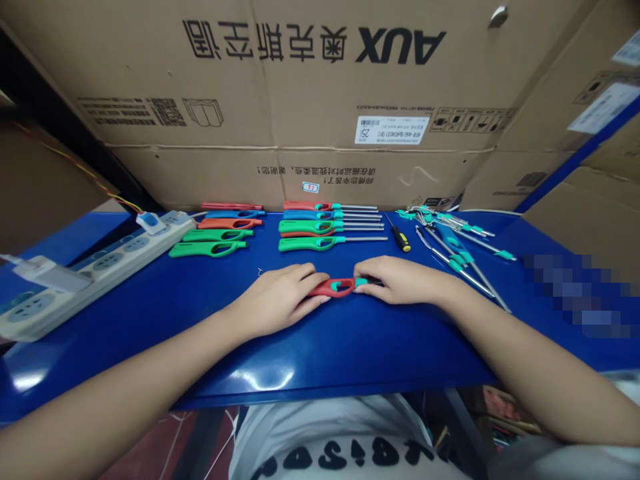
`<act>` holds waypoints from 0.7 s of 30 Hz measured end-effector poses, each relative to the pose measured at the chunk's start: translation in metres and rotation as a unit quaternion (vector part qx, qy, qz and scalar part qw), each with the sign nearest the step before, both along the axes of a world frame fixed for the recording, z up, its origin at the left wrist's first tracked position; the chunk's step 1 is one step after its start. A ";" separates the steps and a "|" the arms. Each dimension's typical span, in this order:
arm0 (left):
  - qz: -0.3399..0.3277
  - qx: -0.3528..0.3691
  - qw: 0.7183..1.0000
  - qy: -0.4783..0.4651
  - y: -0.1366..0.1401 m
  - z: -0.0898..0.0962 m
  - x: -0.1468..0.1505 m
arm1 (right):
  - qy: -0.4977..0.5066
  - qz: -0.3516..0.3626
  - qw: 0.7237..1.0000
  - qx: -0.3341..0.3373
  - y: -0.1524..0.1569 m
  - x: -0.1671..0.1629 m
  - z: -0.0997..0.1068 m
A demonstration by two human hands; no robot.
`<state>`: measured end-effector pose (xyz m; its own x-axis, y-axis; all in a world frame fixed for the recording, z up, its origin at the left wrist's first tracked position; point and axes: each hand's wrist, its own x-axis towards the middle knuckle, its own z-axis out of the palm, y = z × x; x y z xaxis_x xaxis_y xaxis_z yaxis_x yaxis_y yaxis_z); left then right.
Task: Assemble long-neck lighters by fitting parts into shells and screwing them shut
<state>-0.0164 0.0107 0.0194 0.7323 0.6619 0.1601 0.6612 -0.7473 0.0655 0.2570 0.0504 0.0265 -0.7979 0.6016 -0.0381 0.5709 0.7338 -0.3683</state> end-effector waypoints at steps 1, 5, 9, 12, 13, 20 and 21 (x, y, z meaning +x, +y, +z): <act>-0.003 -0.005 1.000 0.005 0.000 0.000 0.001 | -0.001 0.000 1.000 -0.010 0.001 0.003 0.004; 0.021 -0.007 1.000 0.007 -0.003 0.001 0.002 | -0.005 -0.127 0.990 0.057 0.012 0.021 0.015; 0.108 -0.003 0.994 0.012 -0.012 0.005 -0.001 | -0.106 -0.394 0.892 0.193 0.031 0.039 0.004; 0.094 -0.035 0.995 0.005 -0.019 0.006 0.000 | -0.131 -0.398 0.900 0.120 0.044 0.045 -0.007; 0.082 -0.050 0.995 -0.006 -0.021 0.006 0.001 | -0.128 -0.396 0.903 0.108 0.047 0.046 -0.009; 0.033 -0.103 0.991 -0.079 -0.031 -0.003 0.009 | 0.171 -0.461 0.815 0.306 0.035 0.039 0.015; 0.023 -0.109 0.990 -0.088 -0.032 -0.004 0.010 | 0.247 -0.418 0.810 0.330 0.030 0.034 0.018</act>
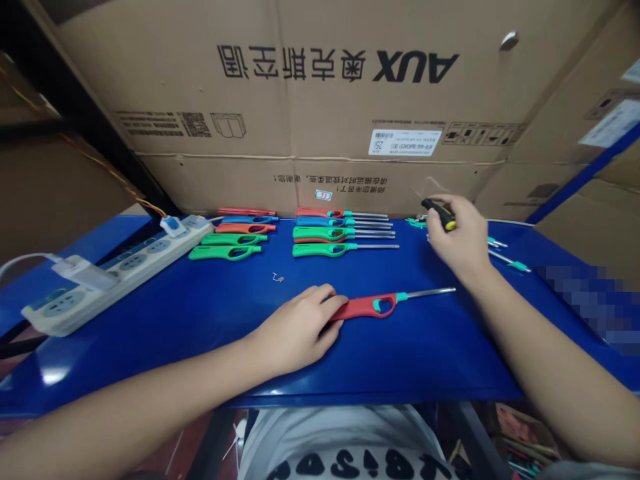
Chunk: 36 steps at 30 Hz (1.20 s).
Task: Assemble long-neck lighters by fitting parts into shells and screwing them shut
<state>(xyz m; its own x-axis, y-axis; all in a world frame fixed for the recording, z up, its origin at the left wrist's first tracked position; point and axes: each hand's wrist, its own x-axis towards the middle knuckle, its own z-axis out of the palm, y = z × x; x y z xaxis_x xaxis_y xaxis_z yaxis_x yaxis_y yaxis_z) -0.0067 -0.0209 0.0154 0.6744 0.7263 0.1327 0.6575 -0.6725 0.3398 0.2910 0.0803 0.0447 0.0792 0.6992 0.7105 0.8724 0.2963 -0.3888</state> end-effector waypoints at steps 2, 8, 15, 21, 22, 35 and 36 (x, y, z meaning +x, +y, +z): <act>-0.028 -0.004 0.999 -0.020 0.001 -0.002 0.001 | 0.081 0.105 0.991 0.030 -0.012 -0.015 0.001; -0.064 0.010 0.998 -0.015 0.005 -0.004 0.004 | 0.080 0.378 0.908 -0.162 -0.042 -0.076 -0.029; -0.055 -0.019 0.998 -0.031 0.007 -0.006 0.007 | 0.046 0.427 0.880 -0.202 -0.039 -0.099 -0.042; -0.049 -0.016 0.998 -0.035 0.009 -0.008 0.006 | 0.082 0.404 0.872 -0.263 -0.025 -0.116 -0.044; -0.052 -0.013 0.998 -0.037 0.009 -0.008 0.006 | 0.082 0.408 0.868 -0.270 -0.023 -0.118 -0.045; -0.047 -0.017 0.998 -0.050 0.014 -0.012 0.002 | 0.113 0.401 0.864 -0.282 -0.018 -0.120 -0.029; -0.047 -0.018 0.997 -0.051 0.015 -0.013 0.002 | 0.100 0.404 0.863 -0.286 -0.018 -0.121 -0.028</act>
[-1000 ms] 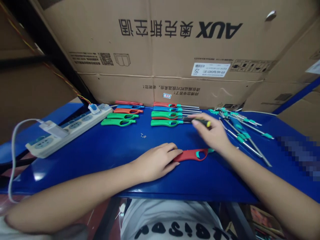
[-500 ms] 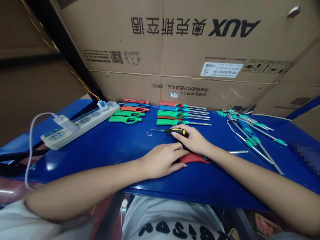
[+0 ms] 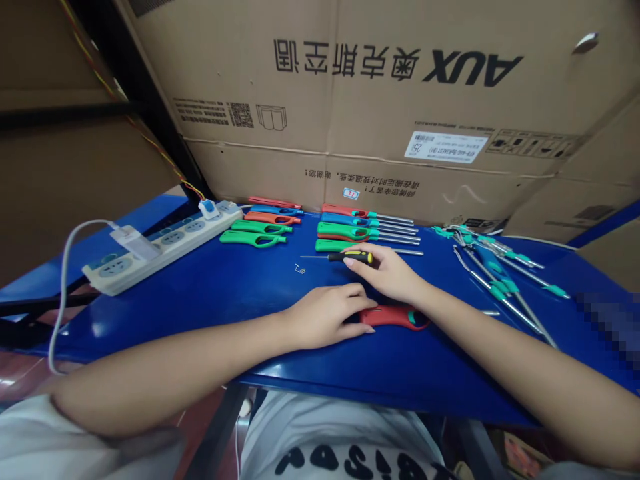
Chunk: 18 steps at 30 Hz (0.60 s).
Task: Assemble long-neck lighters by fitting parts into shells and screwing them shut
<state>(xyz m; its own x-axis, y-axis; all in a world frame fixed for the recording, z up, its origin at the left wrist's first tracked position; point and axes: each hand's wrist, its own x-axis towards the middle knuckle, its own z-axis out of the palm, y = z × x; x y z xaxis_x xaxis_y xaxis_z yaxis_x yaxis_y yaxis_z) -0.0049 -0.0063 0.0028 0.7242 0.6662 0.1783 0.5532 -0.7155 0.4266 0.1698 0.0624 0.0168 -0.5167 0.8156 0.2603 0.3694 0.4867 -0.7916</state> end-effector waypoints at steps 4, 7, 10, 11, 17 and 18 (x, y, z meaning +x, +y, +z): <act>0.000 0.003 1.000 -0.006 0.001 -0.001 0.000 | -0.027 0.026 0.999 -0.006 -0.001 -0.005 -0.002; -0.004 0.006 1.000 -0.009 0.002 -0.002 0.000 | 0.009 0.014 1.000 -0.013 -0.001 -0.006 -0.001; -0.007 0.001 1.000 -0.020 0.003 -0.002 -0.001 | 0.072 -0.031 0.997 -0.019 -0.002 -0.003 0.009; -0.007 -0.003 1.000 -0.028 0.004 -0.002 -0.001 | 0.092 -0.046 0.994 -0.020 -0.002 0.000 0.014; -0.001 -0.048 0.993 -0.110 0.006 -0.003 0.001 | 0.242 -0.113 0.962 -0.046 -0.018 0.022 0.040; 0.010 -0.063 0.988 -0.139 0.007 -0.004 0.002 | 0.276 -0.124 0.952 -0.045 -0.021 0.027 0.042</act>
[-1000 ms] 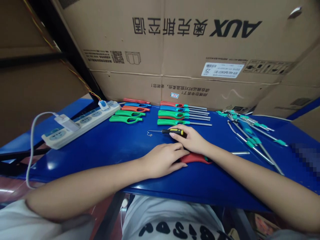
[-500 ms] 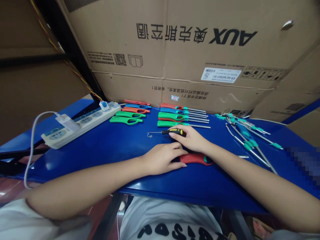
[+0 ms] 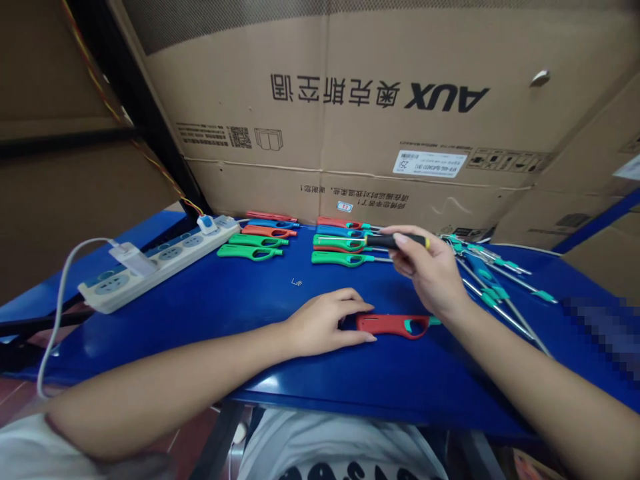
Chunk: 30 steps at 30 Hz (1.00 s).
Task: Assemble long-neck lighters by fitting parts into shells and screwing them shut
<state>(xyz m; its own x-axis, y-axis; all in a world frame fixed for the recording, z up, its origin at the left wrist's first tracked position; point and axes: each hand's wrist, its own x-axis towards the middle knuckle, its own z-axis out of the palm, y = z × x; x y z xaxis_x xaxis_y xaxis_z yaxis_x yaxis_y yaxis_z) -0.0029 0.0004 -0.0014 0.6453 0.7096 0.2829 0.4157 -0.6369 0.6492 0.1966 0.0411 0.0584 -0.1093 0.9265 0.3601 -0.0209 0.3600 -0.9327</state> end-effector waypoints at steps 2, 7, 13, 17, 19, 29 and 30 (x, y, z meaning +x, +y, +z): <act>0.033 -0.039 0.996 -0.071 0.002 -0.002 0.001 | 0.055 -0.028 0.998 0.007 -0.004 0.008 0.002; 0.122 -0.105 0.963 -0.216 0.012 -0.004 0.001 | 0.110 -0.052 0.992 -0.029 0.000 0.021 -0.003; 0.140 -0.084 0.960 -0.226 0.014 0.003 -0.005 | 0.113 -0.043 0.990 -0.070 0.008 0.023 -0.008; 0.162 -0.072 0.959 -0.220 0.011 0.008 -0.005 | 0.116 -0.040 0.990 -0.070 0.006 0.021 -0.007; 0.169 -0.077 0.958 -0.221 0.011 0.008 -0.005 | 0.120 -0.037 0.990 -0.067 0.004 0.019 -0.007; 0.183 -0.090 0.954 -0.221 0.009 0.005 -0.005 | 0.104 -0.029 0.993 -0.044 0.003 0.019 -0.007; 0.182 -0.089 0.954 -0.221 0.009 0.005 -0.005 | 0.101 -0.027 0.994 -0.043 0.004 0.019 -0.007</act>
<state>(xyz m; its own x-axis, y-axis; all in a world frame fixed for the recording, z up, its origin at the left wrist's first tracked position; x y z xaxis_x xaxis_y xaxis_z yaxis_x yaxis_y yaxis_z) -0.0077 0.0095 0.0040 0.1928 0.9262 0.3239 0.2491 -0.3655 0.8969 0.2160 0.0446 0.0517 0.0083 0.9572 0.2892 -0.1936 0.2853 -0.9387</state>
